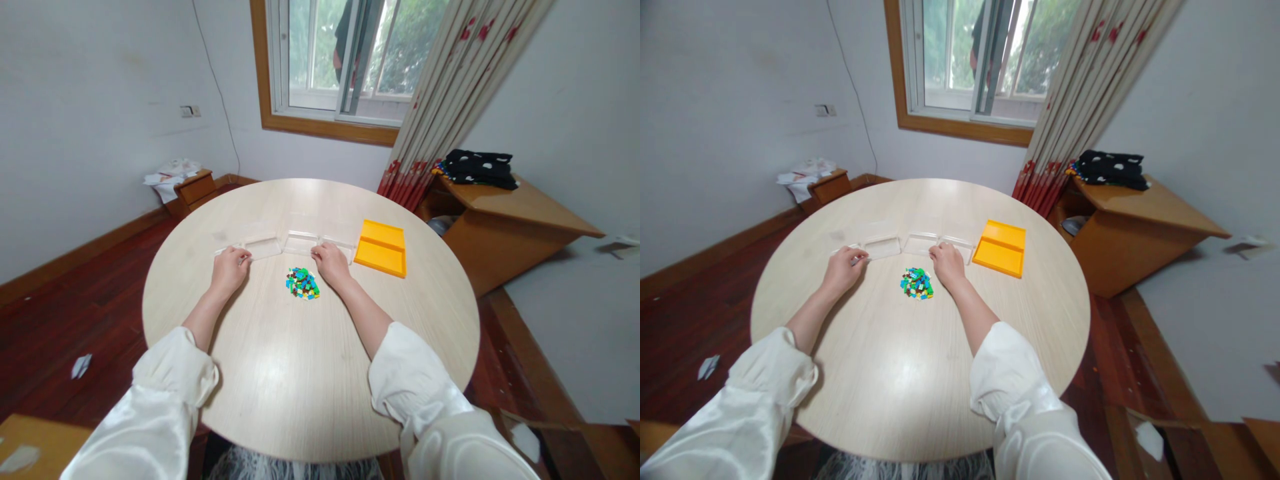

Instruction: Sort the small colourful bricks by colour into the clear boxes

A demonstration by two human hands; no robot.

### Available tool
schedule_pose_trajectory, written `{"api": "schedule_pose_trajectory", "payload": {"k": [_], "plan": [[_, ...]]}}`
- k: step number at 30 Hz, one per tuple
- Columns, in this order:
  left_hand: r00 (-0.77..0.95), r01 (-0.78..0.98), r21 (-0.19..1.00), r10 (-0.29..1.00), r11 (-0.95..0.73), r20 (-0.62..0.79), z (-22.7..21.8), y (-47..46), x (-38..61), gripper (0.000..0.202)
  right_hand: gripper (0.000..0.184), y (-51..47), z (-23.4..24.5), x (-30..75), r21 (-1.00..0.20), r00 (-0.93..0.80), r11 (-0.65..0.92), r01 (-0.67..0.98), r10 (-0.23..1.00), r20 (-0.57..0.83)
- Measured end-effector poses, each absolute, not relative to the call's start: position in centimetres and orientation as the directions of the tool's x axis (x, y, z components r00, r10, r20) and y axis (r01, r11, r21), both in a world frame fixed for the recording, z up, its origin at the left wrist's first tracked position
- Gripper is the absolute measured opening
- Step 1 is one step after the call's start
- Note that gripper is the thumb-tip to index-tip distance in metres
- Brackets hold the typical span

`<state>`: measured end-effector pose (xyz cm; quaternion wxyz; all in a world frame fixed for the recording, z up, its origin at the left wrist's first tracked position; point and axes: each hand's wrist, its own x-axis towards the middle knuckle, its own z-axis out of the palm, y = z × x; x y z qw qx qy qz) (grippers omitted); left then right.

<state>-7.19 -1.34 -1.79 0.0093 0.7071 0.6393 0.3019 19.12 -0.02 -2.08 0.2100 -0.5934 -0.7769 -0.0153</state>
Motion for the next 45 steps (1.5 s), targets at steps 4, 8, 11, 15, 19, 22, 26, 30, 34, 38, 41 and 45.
{"api": "schedule_pose_trajectory", "payload": {"k": [4, 8, 11, 15, 19, 22, 26, 30, 34, 38, 41, 45], "plan": [[0.004, 0.897, 0.401, 0.910, -0.186, 0.414, -1.91, -1.25, -7.33, 0.022, 0.024, -0.11, -1.95, 19.16, -0.219, -0.206, 0.288, 0.932, 0.920, 0.334], [0.016, 0.898, 0.395, 0.911, -0.194, 0.413, -1.98, -1.18, -7.56, 0.021, 0.025, -0.16, -1.92, 19.20, -0.229, -0.200, 0.285, 0.931, 0.921, 0.336], [0.021, 0.899, 0.392, 0.913, -0.195, 0.407, -2.04, -1.10, -7.72, 0.022, 0.024, -0.22, -1.83, 19.17, -0.229, -0.196, 0.282, 0.932, 0.921, 0.337], [0.019, 0.894, 0.402, 0.912, -0.199, 0.410, -2.12, -1.02, -7.80, 0.020, 0.024, -0.28, -1.71, 19.15, -0.213, -0.198, 0.277, 0.937, 0.923, 0.329], [0.018, 0.886, 0.416, 0.911, -0.206, 0.413, -2.07, -1.11, -7.74, 0.019, 0.025, -0.33, -1.60, 19.16, -0.206, -0.208, 0.282, 0.937, 0.924, 0.321], [0.012, 0.882, 0.424, 0.911, -0.204, 0.413, -2.00, -1.26, -7.65, 0.018, 0.025, -0.36, -1.51, 19.15, -0.209, -0.210, 0.283, 0.936, 0.926, 0.315], [0.014, 0.884, 0.421, 0.912, -0.204, 0.411, -1.97, -1.40, -7.58, 0.019, 0.025, -0.31, -1.53, 19.14, -0.219, -0.206, 0.282, 0.934, 0.927, 0.313], [0.005, 0.886, 0.420, 0.911, -0.195, 0.413, -2.07, -1.46, -7.52, 0.019, 0.024, -0.15, -1.69, 19.15, -0.226, -0.211, 0.291, 0.929, 0.923, 0.323], [-0.008, 0.887, 0.422, 0.908, -0.187, 0.420, -2.16, -1.55, -7.32, 0.019, 0.024, -0.09, -1.83, 19.12, -0.225, -0.218, 0.300, 0.927, 0.919, 0.330], [-0.014, 0.886, 0.426, 0.907, -0.184, 0.421, -2.08, -1.70, -7.06, 0.021, 0.023, -0.13, -1.93, 19.12, -0.222, -0.215, 0.301, 0.927, 0.914, 0.345], [-0.015, 0.884, 0.430, 0.907, -0.185, 0.422, -1.93, -1.78, -6.95, 0.021, 0.023, -0.13, -2.00, 19.14, -0.225, -0.212, 0.302, 0.926, 0.912, 0.352], [-0.023, 0.881, 0.437, 0.907, -0.181, 0.420, -1.80, -1.84, -6.90, 0.022, 0.024, -0.05, -2.05, 19.17, -0.230, -0.215, 0.305, 0.924, 0.912, 0.349]]}}
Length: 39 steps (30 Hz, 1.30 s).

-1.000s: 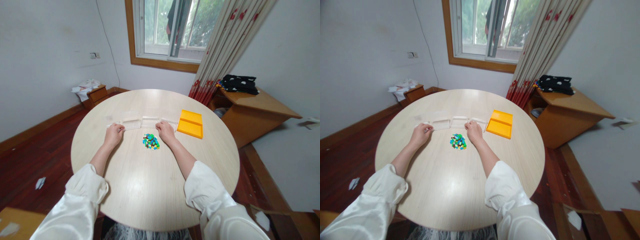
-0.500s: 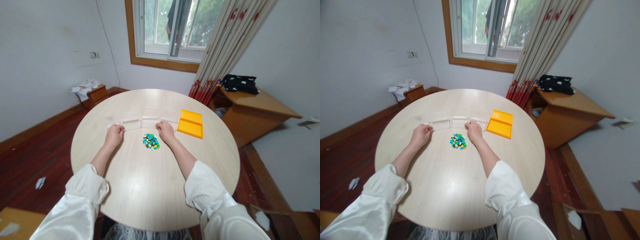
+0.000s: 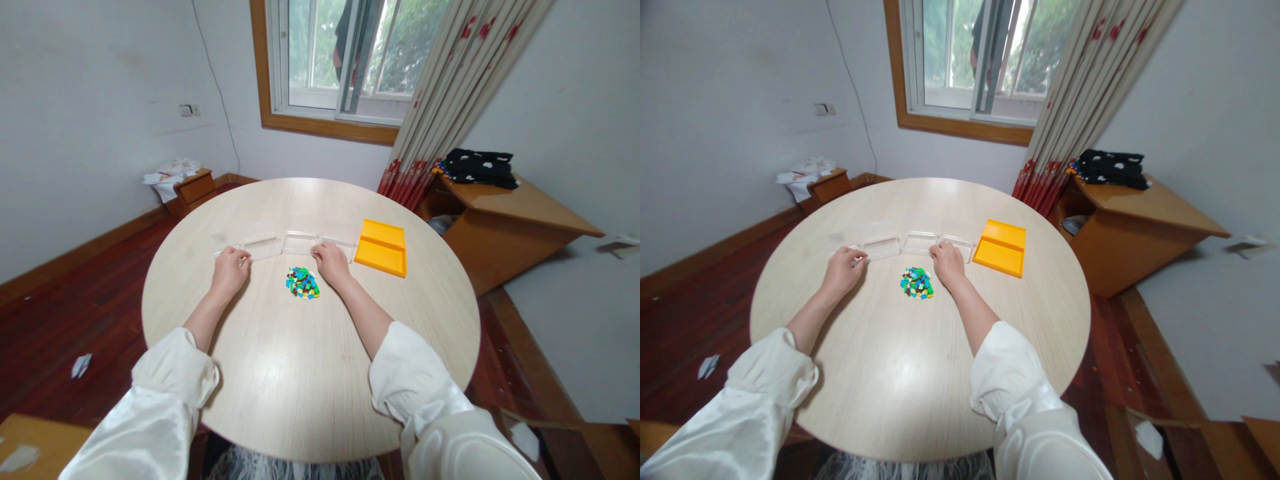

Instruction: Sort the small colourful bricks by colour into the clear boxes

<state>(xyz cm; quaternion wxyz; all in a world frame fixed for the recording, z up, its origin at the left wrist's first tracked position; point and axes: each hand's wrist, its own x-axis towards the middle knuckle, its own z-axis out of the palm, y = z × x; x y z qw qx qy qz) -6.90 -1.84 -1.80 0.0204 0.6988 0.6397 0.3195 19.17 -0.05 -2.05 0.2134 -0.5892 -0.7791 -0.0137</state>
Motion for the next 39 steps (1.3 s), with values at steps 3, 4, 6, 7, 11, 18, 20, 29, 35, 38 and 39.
{"api": "schedule_pose_trajectory", "payload": {"k": [3, 4, 6, 7, 11, 18, 20, 29, 35, 38, 39], "plan": [[-0.036, 0.882, 0.439, 0.906, -0.170, 0.422, -1.8, -1.8, -6.9, 0.023, 0.025, 0.1, -2.1, 19.2, -0.230, -0.223, 0.311, 0.922, 0.913, 0.341], [-0.040, 0.883, 0.438, 0.905, -0.166, 0.423, -1.8, -1.8, -6.9, 0.023, 0.025, 0.1, -2.1, 19.2, -0.230, -0.226, 0.314, 0.921, 0.913, 0.340], [-0.046, 0.888, 0.433, 0.904, -0.158, 0.426, -1.8, -1.8, -7.0, 0.024, 0.025, 0.1, -2.1, 19.2, -0.232, -0.230, 0.318, 0.919, 0.912, 0.339], [-0.048, 0.890, 0.429, 0.903, -0.156, 0.426, -1.8, -1.8, -7.0, 0.024, 0.025, 0.1, -2.1, 19.2, -0.235, -0.230, 0.318, 0.918, 0.912, 0.339], [-0.045, 0.896, 0.418, 0.906, -0.150, 0.420, -1.7, -1.8, -7.1, 0.026, 0.024, 0.0, -1.9, 19.2, -0.243, -0.227, 0.318, 0.917, 0.913, 0.338], [-0.053, 0.901, 0.412, 0.907, -0.137, 0.417, -1.5, -2.0, -7.0, 0.025, 0.024, -0.1, -1.8, 19.1, -0.233, -0.231, 0.320, 0.918, 0.911, 0.340], [-0.057, 0.898, 0.418, 0.907, -0.136, 0.417, -1.5, -2.0, -7.0, 0.025, 0.024, -0.1, -1.9, 19.1, -0.233, -0.232, 0.322, 0.918, 0.910, 0.343], [-0.102, 0.879, 0.453, 0.869, -0.150, 0.485, -1.6, -2.0, -6.7, 0.028, 0.024, -0.3, -1.9, 19.2, -0.218, -0.230, 0.315, 0.924, 0.911, 0.342], [0.010, 0.802, 0.484, 0.818, -0.350, 0.575, -0.8, -3.1, -4.9, 0.025, 0.028, -0.6, -1.9, 19.1, -0.243, -0.209, 0.333, 0.911, 0.882, 0.423], [0.167, 0.709, 0.523, 0.833, -0.473, 0.528, -0.4, -3.9, -3.0, 0.025, 0.028, -0.9, -1.9, 19.1, -0.279, -0.168, 0.338, 0.899, 0.854, 0.493], [0.214, 0.672, 0.544, 0.835, -0.503, 0.507, -0.5, -4.1, -2.4, 0.026, 0.028, -1.0, -1.8, 19.0, -0.302, -0.150, 0.341, 0.890, 0.845, 0.513]]}}
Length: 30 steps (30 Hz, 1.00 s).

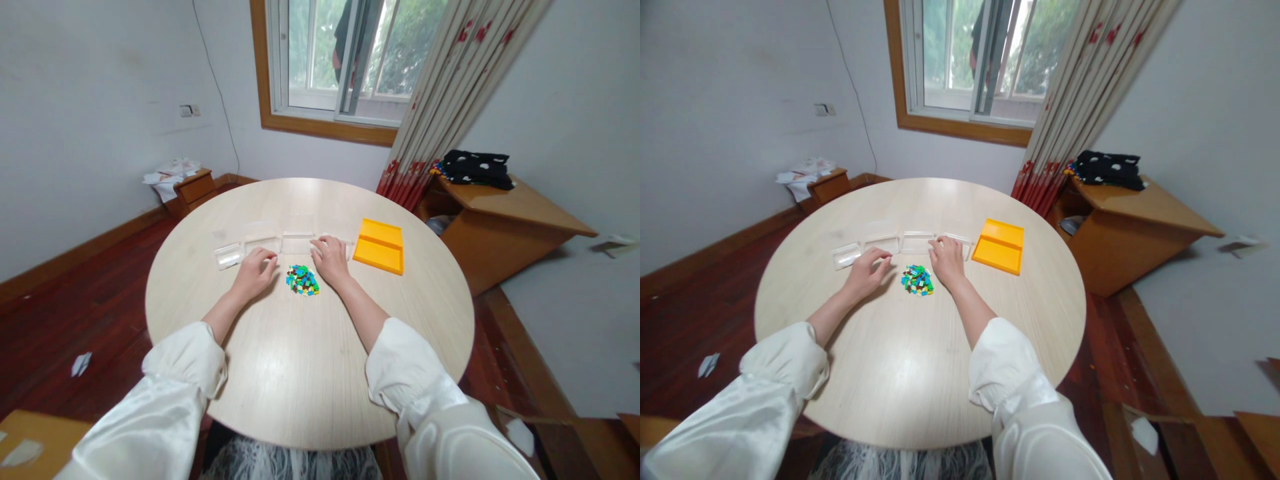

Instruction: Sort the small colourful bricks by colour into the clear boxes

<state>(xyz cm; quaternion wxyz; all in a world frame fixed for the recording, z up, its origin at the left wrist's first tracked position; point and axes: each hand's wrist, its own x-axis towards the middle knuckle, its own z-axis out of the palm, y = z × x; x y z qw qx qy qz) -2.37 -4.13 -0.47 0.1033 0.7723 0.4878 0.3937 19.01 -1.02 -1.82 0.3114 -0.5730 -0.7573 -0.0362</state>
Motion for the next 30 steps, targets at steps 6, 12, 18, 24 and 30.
{"api": "schedule_pose_trajectory", "payload": {"k": [6, 12, 18, 24, 30], "plan": [[0.266, 0.547, 0.721, 0.905, -0.426, 0.333, -1.4, -3.9, 1.4, 0.044, 0.031, -2.0, -1.7, 18.4, -0.587, -0.097, 0.473, 0.657, 0.825, 0.556], [0.312, 0.372, 0.840, 0.905, -0.396, 0.288, -1.3, -3.8, 3.8, 0.051, 0.036, -2.6, -3.2, 17.7, -0.853, -0.023, 0.355, 0.384, 0.927, 0.375], [0.329, 0.236, 0.898, 0.900, -0.370, 0.285, -1.6, -3.4, 3.7, 0.057, 0.041, -2.7, -4.4, 17.7, -0.913, -0.011, 0.295, 0.282, 0.953, 0.304], [0.308, 0.090, 0.949, 0.914, -0.304, 0.263, -2.1, -3.1, 3.5, 0.056, 0.045, -2.3, -4.7, 17.8, -0.942, -0.013, 0.279, 0.188, 0.959, 0.281], [0.247, -0.090, 0.973, 0.941, -0.214, 0.230, -2.8, -2.6, 3.7, 0.053, 0.050, -2.3, -4.6, 17.8, -0.972, -0.058, 0.213, 0.101, 0.976, 0.208]]}}
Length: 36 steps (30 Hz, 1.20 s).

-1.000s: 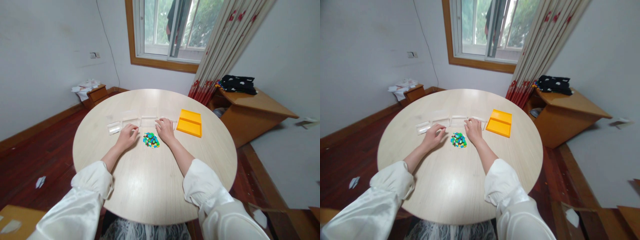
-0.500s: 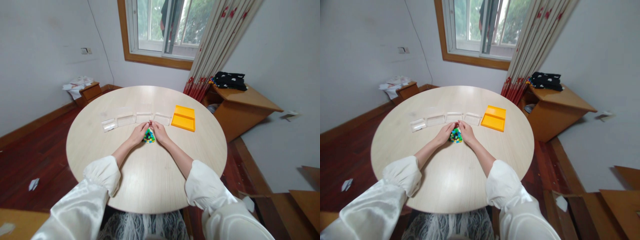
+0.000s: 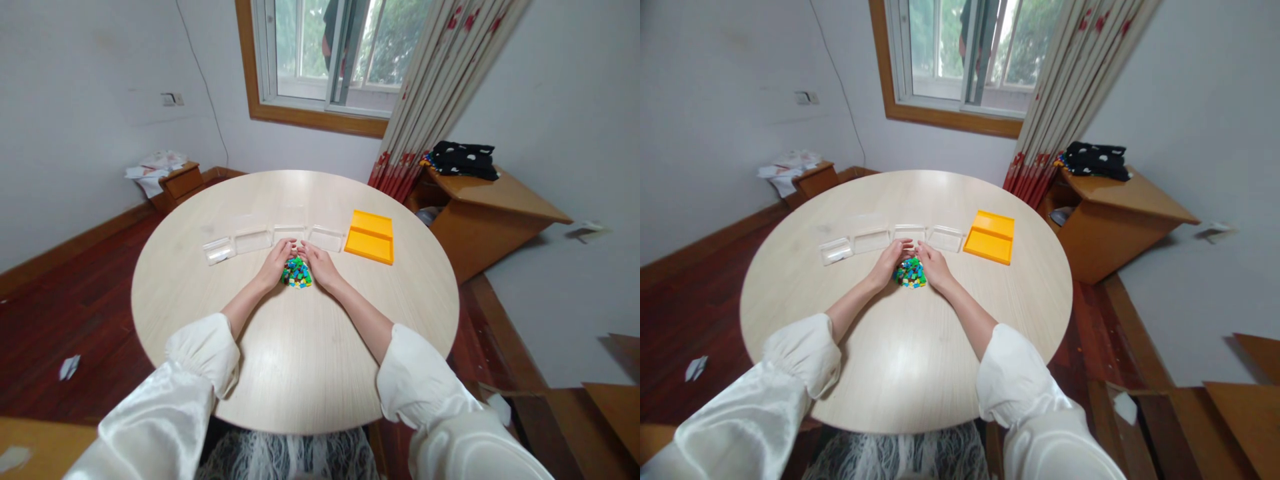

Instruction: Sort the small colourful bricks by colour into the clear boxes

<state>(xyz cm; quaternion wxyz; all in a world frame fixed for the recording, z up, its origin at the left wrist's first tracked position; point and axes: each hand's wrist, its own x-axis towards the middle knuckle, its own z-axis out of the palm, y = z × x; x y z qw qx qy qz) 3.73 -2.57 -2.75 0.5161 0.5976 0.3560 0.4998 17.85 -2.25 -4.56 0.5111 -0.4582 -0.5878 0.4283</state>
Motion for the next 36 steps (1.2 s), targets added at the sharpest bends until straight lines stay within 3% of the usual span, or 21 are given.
{"api": "schedule_pose_trajectory", "payload": {"k": [6, 19, 36], "plan": [[0.251, -0.071, 0.977, 0.945, -0.199, 0.211, -2.2, -2.8, 3.7, 0.050, 0.048, -2.6, -4.2, 17.7, -0.983, -0.114, 0.177, 0.038, 0.978, 0.172], [0.333, -0.244, 0.968, 0.943, 0.065, 0.020, -1.5, -2.5, 2.3, 0.046, 0.037, -3.2, -3.1, 17.6, -0.992, -0.152, -0.019, -0.121, 0.988, 0.000], [0.380, -0.364, 0.903, 0.922, 0.229, -0.081, -0.1, -3.4, 1.9, 0.037, 0.027, -3.3, -3.1, 17.6, -0.994, -0.152, 0.112, -0.014, 0.982, 0.113]]}}
